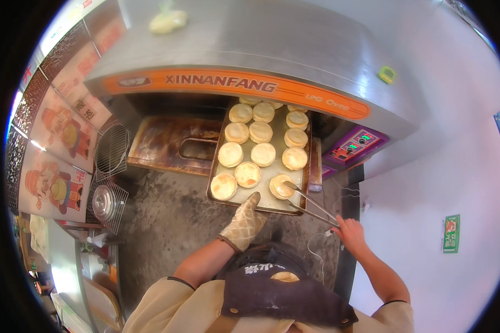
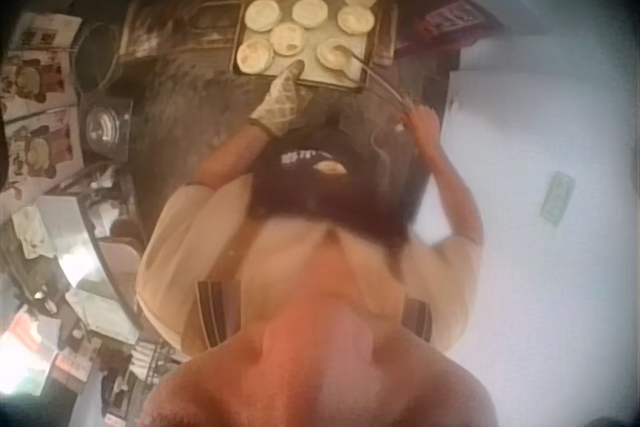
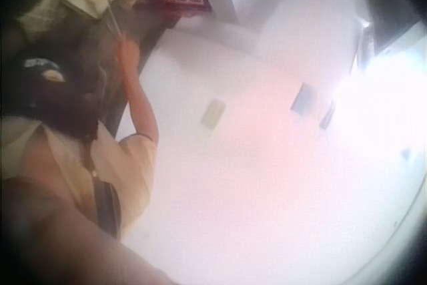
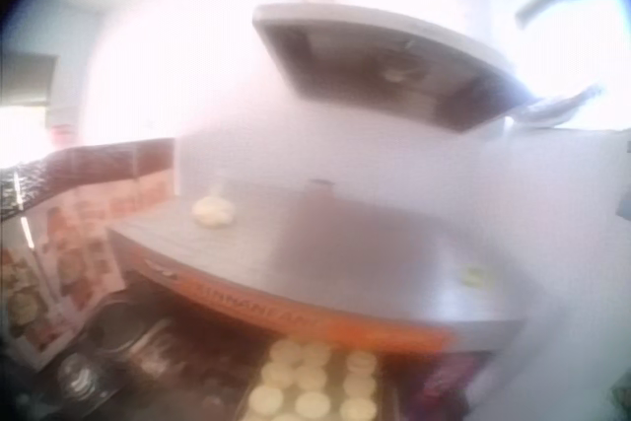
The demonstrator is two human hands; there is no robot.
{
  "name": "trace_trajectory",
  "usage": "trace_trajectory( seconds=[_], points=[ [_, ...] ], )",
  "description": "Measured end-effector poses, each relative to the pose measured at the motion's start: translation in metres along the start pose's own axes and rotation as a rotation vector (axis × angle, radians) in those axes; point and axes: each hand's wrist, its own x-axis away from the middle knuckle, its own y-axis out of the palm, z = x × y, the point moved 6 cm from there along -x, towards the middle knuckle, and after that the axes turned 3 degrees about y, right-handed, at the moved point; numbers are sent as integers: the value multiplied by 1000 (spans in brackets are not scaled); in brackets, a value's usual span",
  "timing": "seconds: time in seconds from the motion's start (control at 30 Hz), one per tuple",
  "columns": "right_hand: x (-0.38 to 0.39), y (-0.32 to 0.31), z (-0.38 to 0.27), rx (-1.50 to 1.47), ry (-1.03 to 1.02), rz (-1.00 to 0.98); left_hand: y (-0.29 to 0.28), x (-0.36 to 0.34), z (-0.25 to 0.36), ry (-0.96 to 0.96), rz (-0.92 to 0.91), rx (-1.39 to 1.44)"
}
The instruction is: The person removes a tray of baked buns from an oven, flips them with tongs, and returns the tray to bake. Then the person kneads dough on a table and feeds it through a dough sheeter multiple times to flatten it.
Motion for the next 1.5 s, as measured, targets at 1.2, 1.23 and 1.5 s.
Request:
trace_trajectory(
  seconds=[1.2, 1.23, 1.5],
  points=[
    [-116, 33, -54, -494, 32, 9, -23, 32, 102, 398, 268, 117],
    [-112, 21, -57, -298, -74, 17, -21, 33, 102, 392, 272, 120],
    [-62, -9, -42, -157, -44, 7, 2, 37, 94, 269, 250, 114]
  ],
)
